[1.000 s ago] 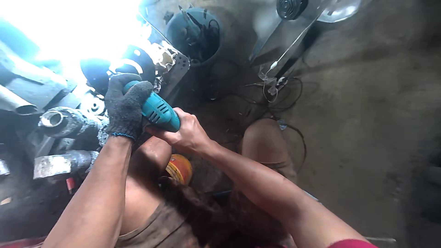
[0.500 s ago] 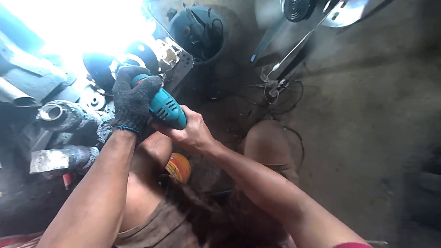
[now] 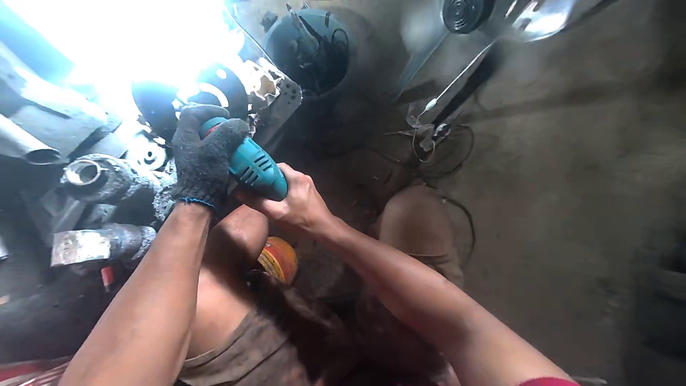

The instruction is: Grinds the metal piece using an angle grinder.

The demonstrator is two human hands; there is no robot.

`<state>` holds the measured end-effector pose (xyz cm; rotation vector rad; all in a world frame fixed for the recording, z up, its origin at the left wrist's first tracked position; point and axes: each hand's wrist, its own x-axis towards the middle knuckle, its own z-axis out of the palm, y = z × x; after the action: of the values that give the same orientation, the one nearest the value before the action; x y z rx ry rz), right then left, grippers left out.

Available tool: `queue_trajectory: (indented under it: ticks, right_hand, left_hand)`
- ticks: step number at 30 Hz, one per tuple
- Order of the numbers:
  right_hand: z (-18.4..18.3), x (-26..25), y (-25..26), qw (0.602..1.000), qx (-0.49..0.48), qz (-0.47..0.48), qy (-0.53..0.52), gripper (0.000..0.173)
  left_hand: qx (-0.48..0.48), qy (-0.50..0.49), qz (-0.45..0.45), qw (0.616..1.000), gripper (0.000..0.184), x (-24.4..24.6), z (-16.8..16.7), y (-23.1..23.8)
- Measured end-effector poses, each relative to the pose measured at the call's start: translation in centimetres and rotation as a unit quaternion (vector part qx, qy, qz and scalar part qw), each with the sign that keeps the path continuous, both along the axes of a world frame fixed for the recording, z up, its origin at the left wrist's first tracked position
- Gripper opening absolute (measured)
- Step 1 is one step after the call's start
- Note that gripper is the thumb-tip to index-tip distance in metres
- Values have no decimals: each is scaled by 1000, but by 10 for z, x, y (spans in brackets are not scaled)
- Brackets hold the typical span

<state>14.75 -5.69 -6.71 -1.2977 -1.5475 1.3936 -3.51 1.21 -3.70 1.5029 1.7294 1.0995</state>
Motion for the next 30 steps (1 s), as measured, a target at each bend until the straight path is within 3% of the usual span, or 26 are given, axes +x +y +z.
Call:
queue_trajectory:
  ticks: [11, 30]
  right_hand:
    - [1, -1, 0, 1000, -6, 10, -18, 57]
    - [3, -2, 1, 1000, -12, 4, -26, 56]
  left_hand:
    - [-25, 0, 6, 1000, 39, 3, 9, -7]
    - [6, -13, -4, 1000, 39, -6, -7, 3]
